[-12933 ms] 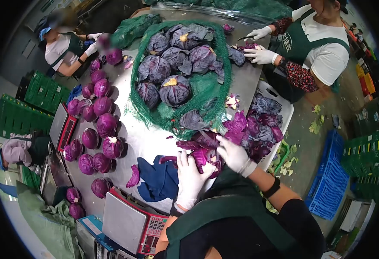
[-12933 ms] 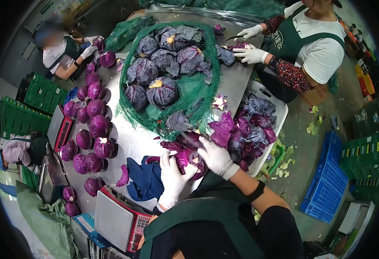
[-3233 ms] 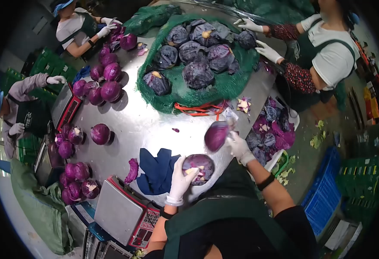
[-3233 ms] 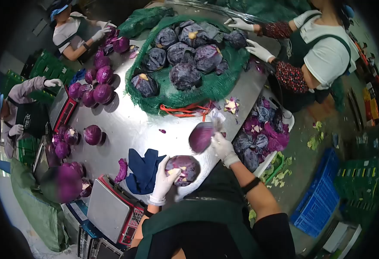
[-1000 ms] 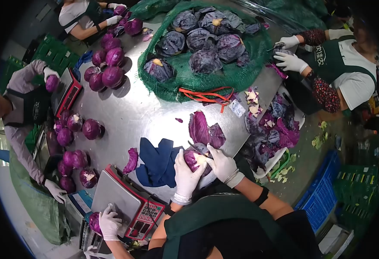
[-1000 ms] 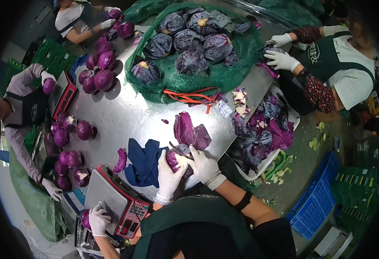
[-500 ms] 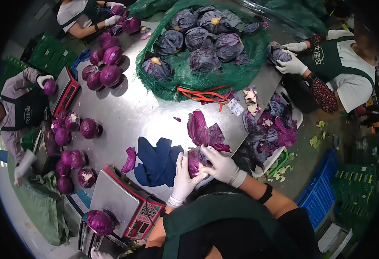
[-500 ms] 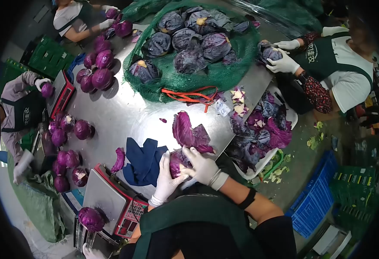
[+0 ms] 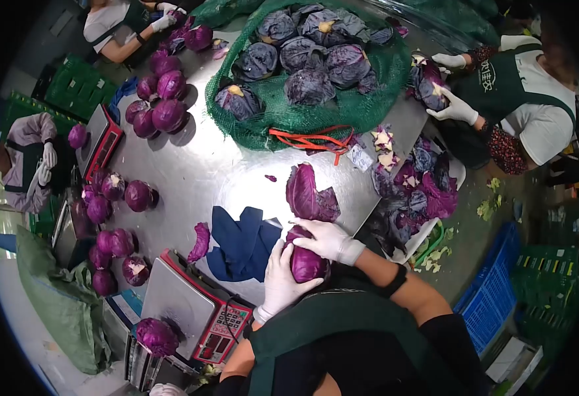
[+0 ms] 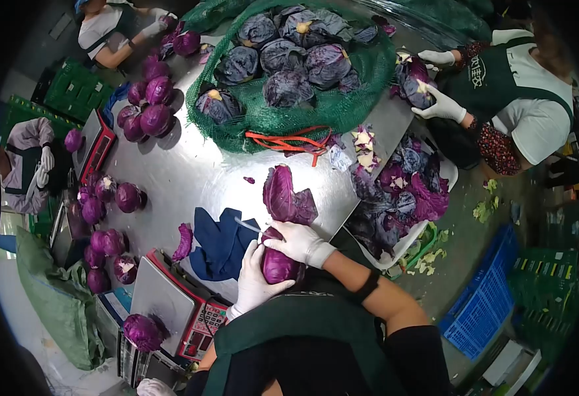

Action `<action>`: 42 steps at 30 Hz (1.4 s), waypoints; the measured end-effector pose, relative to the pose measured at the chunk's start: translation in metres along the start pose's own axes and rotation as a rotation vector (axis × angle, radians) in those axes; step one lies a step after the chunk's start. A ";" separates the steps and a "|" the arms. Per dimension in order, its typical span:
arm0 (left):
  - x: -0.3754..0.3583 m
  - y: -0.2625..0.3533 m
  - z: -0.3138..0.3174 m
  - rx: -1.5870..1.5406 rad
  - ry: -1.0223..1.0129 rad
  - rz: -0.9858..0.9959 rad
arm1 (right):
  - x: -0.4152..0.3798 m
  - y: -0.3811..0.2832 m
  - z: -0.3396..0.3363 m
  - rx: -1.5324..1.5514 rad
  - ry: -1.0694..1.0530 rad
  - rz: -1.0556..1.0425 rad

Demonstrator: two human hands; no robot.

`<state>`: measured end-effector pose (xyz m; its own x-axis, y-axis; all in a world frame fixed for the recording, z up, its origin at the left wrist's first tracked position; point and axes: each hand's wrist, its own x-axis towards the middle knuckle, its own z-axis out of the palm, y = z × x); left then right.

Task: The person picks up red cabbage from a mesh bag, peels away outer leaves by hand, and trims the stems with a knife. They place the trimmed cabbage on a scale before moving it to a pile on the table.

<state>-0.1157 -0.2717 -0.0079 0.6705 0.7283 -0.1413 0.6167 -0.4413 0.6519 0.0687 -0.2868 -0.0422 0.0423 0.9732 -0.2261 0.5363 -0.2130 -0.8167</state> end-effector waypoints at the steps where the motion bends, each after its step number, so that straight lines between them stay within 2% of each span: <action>1: -0.001 -0.004 -0.006 0.038 -0.049 0.031 | 0.007 0.011 0.009 -0.040 -0.017 0.058; 2: -0.003 -0.012 -0.014 -0.036 -0.089 0.060 | 0.016 0.039 0.018 0.033 -0.157 0.219; 4: -0.014 -0.033 -0.030 -0.223 -0.086 0.016 | 0.016 0.078 0.029 -0.131 -0.057 0.070; 5: -0.023 -0.044 -0.034 -0.227 -0.107 -0.032 | 0.011 0.068 0.019 0.001 -0.101 0.124; 6: -0.026 -0.047 -0.032 -0.222 -0.104 -0.050 | 0.006 0.043 0.007 0.345 -0.243 0.407; 8: -0.031 -0.046 -0.024 -0.204 -0.001 -0.143 | -0.005 0.013 0.011 0.499 -0.212 0.434; 9: -0.030 -0.037 -0.017 -0.186 0.057 -0.156 | -0.005 0.005 0.020 0.212 -0.103 0.096; 10: -0.027 -0.033 -0.008 -0.112 0.104 -0.181 | -0.010 -0.004 0.023 0.129 -0.172 0.063; 12: -0.021 -0.026 -0.014 -0.130 0.095 -0.216 | -0.018 -0.008 0.028 0.044 -0.112 -0.003; 13: -0.018 -0.032 -0.017 -0.171 0.105 -0.177 | -0.021 -0.004 0.020 0.102 -0.178 0.057; 14: -0.016 -0.039 -0.022 -0.212 0.111 -0.142 | -0.026 0.003 0.018 0.157 -0.147 0.098; 16: -0.012 -0.045 -0.029 -0.227 0.106 -0.065 | -0.034 0.008 -0.003 0.062 -0.152 0.068; 17: -0.010 -0.049 -0.030 -0.309 0.087 0.017 | -0.038 0.015 -0.015 0.125 -0.076 -0.053; 18: -0.008 -0.052 -0.030 -0.392 0.069 0.101 | -0.041 0.026 -0.025 0.158 -0.015 -0.050; 19: -0.006 -0.055 -0.028 -0.584 0.038 0.092 | -0.042 0.035 -0.041 0.155 -0.004 0.048; 20: -0.004 -0.052 -0.028 -0.584 0.039 0.100 | -0.041 0.033 -0.068 0.097 -0.102 0.207; 21: -0.002 -0.046 -0.027 -0.865 -0.012 0.025 | -0.042 0.054 -0.075 0.138 -0.124 0.195; 22: 0.002 -0.042 -0.026 -1.145 -0.065 -0.051 | -0.043 0.088 -0.072 -0.090 -0.133 0.243; 24: 0.007 -0.042 -0.017 -1.268 -0.101 -0.051 | -0.042 0.070 -0.075 -0.340 0.214 -0.091; 25: 0.009 -0.038 -0.014 -1.368 -0.111 -0.096 | -0.041 0.054 -0.077 -0.339 0.216 -0.089; 27: 0.012 -0.033 -0.014 -1.463 -0.130 -0.142 | -0.029 0.000 -0.085 0.782 -0.170 0.212; 28: 0.014 -0.035 -0.012 -1.544 -0.140 -0.178 | -0.022 -0.006 -0.081 0.846 -0.227 0.197; 30: 0.012 -0.049 -0.002 -1.623 -0.147 -0.214 | 0.000 -0.003 -0.072 0.790 -0.324 0.261; 32: 0.007 -0.076 0.009 -1.820 -0.167 -0.444 | 0.005 -0.006 -0.069 0.783 -0.263 0.278; 33: 0.011 -0.064 0.004 -1.868 -0.145 -0.340 | 0.002 -0.012 -0.076 0.782 -0.268 0.125; 34: 0.015 -0.055 0.000 -1.867 -0.130 -0.340 | -0.004 -0.020 -0.085 0.781 -0.271 -0.027; 36: 0.019 -0.041 -0.003 -1.830 0.077 -0.427 | -0.026 -0.027 -0.112 0.776 -0.388 0.021; 37: 0.026 -0.039 -0.002 -1.960 0.091 -0.477 | -0.037 -0.020 -0.120 0.741 -0.343 -0.001; 38: 0.032 -0.039 -0.002 -2.090 0.101 -0.519 | -0.044 -0.024 -0.141 0.732 -0.448 0.026; 39: 0.032 -0.046 0.000 -2.214 0.017 -0.555 | -0.046 -0.019 -0.145 0.625 -0.338 0.042; 40: 0.031 -0.049 0.002 -2.223 0.024 -0.547 | -0.047 -0.014 -0.147 0.514 -0.230 0.057; 42: 0.031 -0.050 0.004 -2.157 -0.013 -0.576 | -0.040 0.008 -0.137 -0.260 0.114 0.212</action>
<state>-0.1242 -0.2287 -0.0477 0.6465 0.5222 -0.5561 -0.5499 0.8243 0.1349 0.1861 -0.3159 0.0332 0.2619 0.9161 -0.3036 0.7015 -0.3968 -0.5920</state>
